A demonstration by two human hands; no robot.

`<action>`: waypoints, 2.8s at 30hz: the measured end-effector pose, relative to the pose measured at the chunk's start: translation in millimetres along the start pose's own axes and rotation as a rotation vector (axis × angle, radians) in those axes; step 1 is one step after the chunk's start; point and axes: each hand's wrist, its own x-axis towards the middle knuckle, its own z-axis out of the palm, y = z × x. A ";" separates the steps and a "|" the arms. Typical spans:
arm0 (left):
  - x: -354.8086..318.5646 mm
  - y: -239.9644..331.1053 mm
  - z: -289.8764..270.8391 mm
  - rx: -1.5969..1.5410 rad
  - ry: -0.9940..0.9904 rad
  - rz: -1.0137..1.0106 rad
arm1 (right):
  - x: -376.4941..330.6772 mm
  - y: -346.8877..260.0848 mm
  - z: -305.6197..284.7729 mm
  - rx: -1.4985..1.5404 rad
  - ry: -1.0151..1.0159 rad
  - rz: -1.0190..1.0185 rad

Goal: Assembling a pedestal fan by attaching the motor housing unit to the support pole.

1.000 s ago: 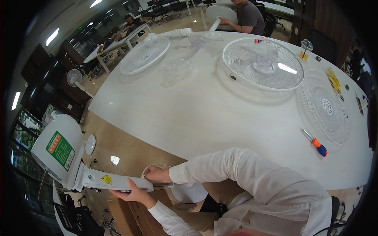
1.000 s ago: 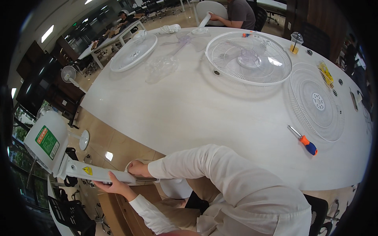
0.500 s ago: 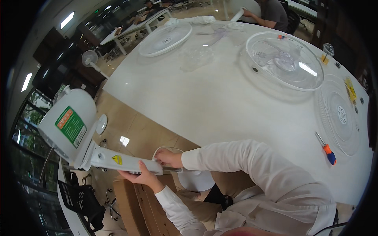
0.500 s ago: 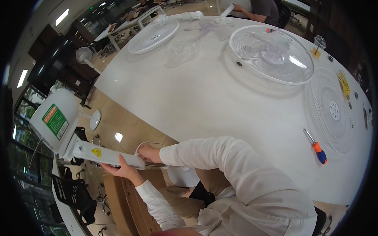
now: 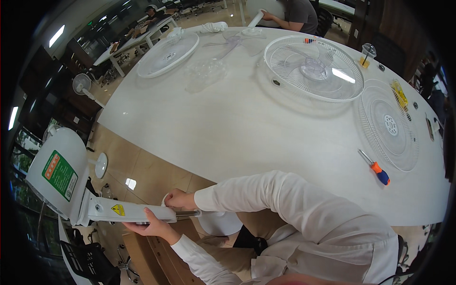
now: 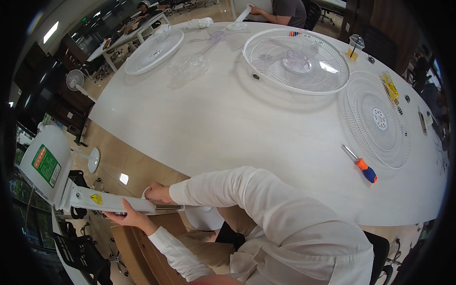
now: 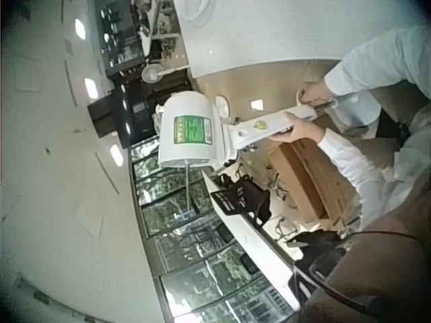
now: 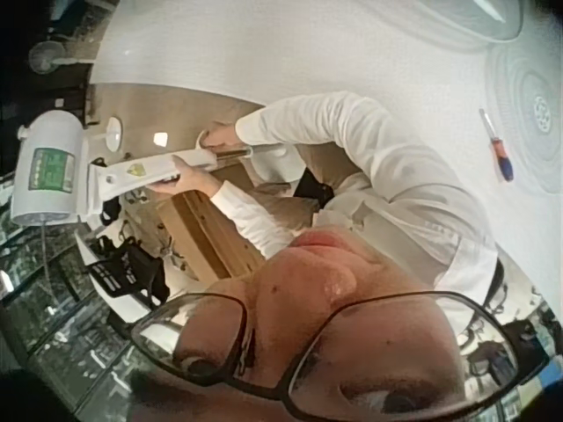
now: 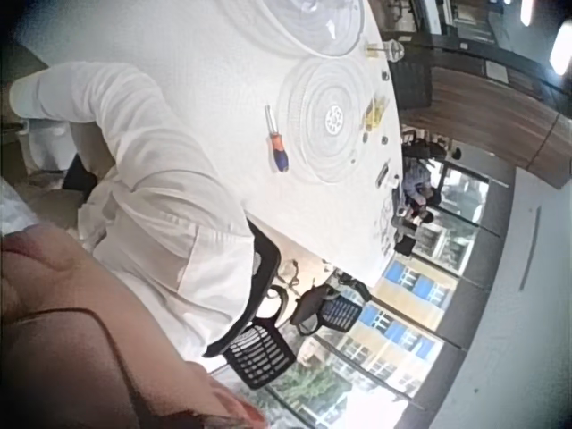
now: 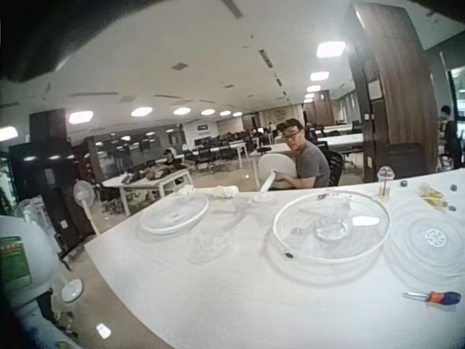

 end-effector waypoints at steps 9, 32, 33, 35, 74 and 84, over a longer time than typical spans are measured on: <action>2.3 -7.5 -7.1 0.068 0.007 0.064 | -15.0 -17.1 3.9 0.344 -0.060 0.133; 4.1 -6.1 -10.0 0.043 0.028 0.012 | -28.2 -24.9 4.5 0.076 -0.083 0.111; 3.6 -7.6 -12.5 0.051 0.033 0.012 | -32.5 -28.4 8.4 0.121 -0.037 0.141; 3.4 -6.9 -11.9 0.056 0.031 0.024 | -31.7 -29.2 9.7 0.170 -0.055 0.129; 56.3 17.8 -30.0 -0.259 -0.511 -0.170 | -50.4 -75.1 -16.7 -0.776 0.027 -0.544; 50.4 -0.8 -30.0 -0.259 -0.439 -0.037 | -86.2 -158.6 70.8 -0.170 -0.071 -1.041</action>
